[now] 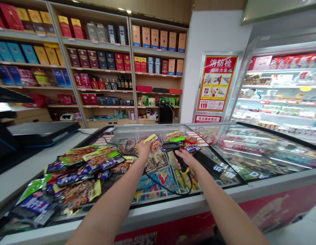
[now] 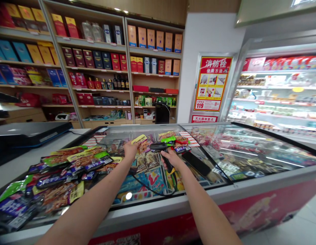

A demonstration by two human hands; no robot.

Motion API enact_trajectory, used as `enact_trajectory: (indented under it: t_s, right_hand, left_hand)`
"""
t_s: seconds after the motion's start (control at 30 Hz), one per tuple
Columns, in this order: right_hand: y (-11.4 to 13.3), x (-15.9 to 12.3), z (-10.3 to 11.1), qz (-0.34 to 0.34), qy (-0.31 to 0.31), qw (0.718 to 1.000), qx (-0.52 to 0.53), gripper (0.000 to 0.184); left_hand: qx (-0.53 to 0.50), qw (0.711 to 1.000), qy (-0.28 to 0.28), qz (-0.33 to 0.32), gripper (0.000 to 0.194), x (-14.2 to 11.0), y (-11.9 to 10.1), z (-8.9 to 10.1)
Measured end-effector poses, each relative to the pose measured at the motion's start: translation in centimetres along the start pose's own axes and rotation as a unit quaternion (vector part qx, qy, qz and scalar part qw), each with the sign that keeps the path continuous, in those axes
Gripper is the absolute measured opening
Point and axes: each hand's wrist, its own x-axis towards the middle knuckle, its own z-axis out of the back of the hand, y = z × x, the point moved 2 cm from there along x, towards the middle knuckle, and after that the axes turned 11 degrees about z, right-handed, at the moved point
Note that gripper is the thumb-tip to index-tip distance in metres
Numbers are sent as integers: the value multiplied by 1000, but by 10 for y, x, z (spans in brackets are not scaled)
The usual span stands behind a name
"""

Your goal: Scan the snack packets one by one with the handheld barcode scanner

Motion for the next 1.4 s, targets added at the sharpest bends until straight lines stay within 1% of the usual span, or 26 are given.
enact_trajectory:
  t_s: [0.1,0.17,0.27,0.33,0.4,0.47,0.6,0.67,0.73,0.83,0.93,1.0,1.07,1.13,1.17,1.2,1.27,1.33,1.4]
  right_hand:
    - [-2,2,1,-3,-3,1000,8,52]
    - [-1,4,-2,-6,-1,1000,13,51]
    - [4,11,-14,-7,11,1000,23,51]
    - [8,17,-28,-8,28,999,31,51]
    - [11,25,-47,-8,50,998,38,50]
    - [13,33,-70,-14,76,996,46,49]
    - [12,49,-123,-23,129,988,79,48]
    - [8,57,-150,-23,155,983,91,47]
    - [3,64,-175,-26,179,979,97,47]
    - [-3,73,-206,-32,199,974,107,48]
    - [-6,77,-226,-35,212,971,106,46]
    - [-6,77,-232,-35,217,971,98,44]
    - [-5,78,-232,-37,214,971,96,44]
    - [-4,78,-225,-41,207,972,100,46]
    - [-3,78,-218,-41,201,973,102,46]
    - [-2,78,-210,-39,193,975,103,45]
    - [-1,77,-188,-32,170,980,103,43]
    - [-1,75,-159,-24,133,985,106,43]
    - [-2,71,-127,-19,87,990,107,43]
  left_hand:
    - [1,1000,-5,-4,28,-1,-2,1]
    - [7,1000,-11,-8,27,-1,-6,6]
    - [25,999,-20,-7,23,0,-15,21]
    - [40,999,-30,-9,21,4,-21,38]
    - [67,996,-49,-15,21,10,-26,61]
    - [112,991,-73,-24,21,18,-29,88]
    - [198,971,-127,-43,28,31,-32,153]
    - [236,959,-151,-33,32,34,-31,186]
    - [269,948,-168,-23,33,37,-28,214]
    - [318,932,-176,-3,36,41,-24,245]
    - [370,913,-173,19,44,44,-20,262]
    - [402,897,-183,13,48,44,-20,266]
    - [422,884,-201,-17,49,42,-23,264]
    - [419,881,-212,-60,46,38,-27,255]
    - [410,884,-207,-84,43,36,-29,246]
    - [397,890,-195,-108,40,33,-31,235]
    - [368,905,-154,-150,35,27,-35,206]
    - [349,917,-96,-168,33,19,-36,169]
    - [350,923,-34,-157,31,8,-35,127]
